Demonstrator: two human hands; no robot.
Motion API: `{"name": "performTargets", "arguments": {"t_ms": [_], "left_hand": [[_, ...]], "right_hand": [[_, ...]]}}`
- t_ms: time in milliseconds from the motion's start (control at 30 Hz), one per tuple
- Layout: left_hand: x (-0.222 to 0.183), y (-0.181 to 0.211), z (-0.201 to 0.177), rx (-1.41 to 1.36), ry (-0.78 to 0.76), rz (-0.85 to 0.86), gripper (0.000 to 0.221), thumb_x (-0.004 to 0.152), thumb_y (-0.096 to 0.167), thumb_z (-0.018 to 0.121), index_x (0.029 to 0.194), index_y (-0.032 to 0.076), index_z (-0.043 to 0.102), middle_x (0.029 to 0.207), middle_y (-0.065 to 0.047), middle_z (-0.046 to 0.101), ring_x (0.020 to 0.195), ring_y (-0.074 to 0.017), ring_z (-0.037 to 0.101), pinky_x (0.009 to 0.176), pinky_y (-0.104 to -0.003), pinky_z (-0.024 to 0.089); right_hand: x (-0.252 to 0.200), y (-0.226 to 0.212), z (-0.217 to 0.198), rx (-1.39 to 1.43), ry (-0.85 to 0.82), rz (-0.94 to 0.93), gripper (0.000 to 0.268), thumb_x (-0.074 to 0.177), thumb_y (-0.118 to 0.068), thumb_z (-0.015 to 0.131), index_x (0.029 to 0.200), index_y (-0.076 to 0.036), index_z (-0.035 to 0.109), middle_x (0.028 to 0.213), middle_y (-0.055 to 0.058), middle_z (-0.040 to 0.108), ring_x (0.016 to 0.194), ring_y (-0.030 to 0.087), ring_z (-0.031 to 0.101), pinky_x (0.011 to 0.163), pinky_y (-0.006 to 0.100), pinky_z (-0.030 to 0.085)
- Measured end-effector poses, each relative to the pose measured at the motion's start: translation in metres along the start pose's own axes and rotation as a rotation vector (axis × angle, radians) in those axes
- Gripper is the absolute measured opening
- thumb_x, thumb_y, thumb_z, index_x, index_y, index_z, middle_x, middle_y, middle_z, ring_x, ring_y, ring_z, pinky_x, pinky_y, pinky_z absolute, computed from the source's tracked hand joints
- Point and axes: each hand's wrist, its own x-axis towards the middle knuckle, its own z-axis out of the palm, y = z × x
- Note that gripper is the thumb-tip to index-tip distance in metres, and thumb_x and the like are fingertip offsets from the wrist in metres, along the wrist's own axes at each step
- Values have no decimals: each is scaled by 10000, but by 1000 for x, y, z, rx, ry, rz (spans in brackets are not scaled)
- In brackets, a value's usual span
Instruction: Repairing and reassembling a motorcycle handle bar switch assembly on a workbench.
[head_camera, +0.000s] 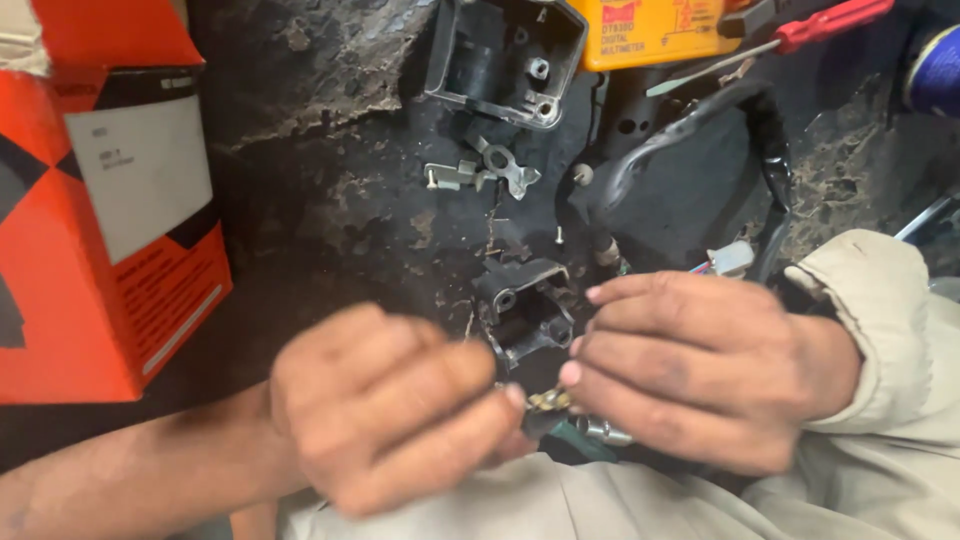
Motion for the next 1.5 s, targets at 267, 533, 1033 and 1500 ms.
{"name": "performTargets", "arguments": {"t_ms": [267, 533, 1033, 1500], "left_hand": [[18, -7, 0, 96, -119, -401, 682, 654, 271, 878, 1230, -14, 647, 1150, -150, 659, 914, -312, 657, 756, -403, 547], [23, -8, 11, 108, -170, -394, 575, 606, 129, 865, 1145, -9, 716, 1035, -115, 726, 803, -240, 661, 629, -353, 499], [23, -8, 9, 169, -133, -309, 335, 798, 88, 735, 1130, 51, 750, 945, -59, 734, 702, -165, 634, 569, -282, 474], [21, -10, 24, -24, -180, -432, 554, 656, 39, 867, 1176, -48, 694, 963, -101, 757, 660, -199, 615, 563, -330, 479]], "right_hand": [[-5, 4, -19, -21, -84, 165, 292, 810, -40, 756, 1043, 121, 687, 936, 196, 673, 800, 326, 695, 662, 366, 596], [-10, -2, -19, -123, -120, 166, 357, 731, -89, 706, 1020, 119, 715, 929, 187, 661, 784, 305, 697, 640, 368, 591], [-8, -13, 1, -213, -134, 161, 363, 695, -79, 714, 1014, 92, 732, 983, 143, 616, 815, 291, 692, 665, 352, 593], [-10, -14, 15, -387, 51, 299, 239, 741, -66, 804, 976, -34, 788, 970, 62, 580, 810, 233, 660, 610, 309, 559]]}}
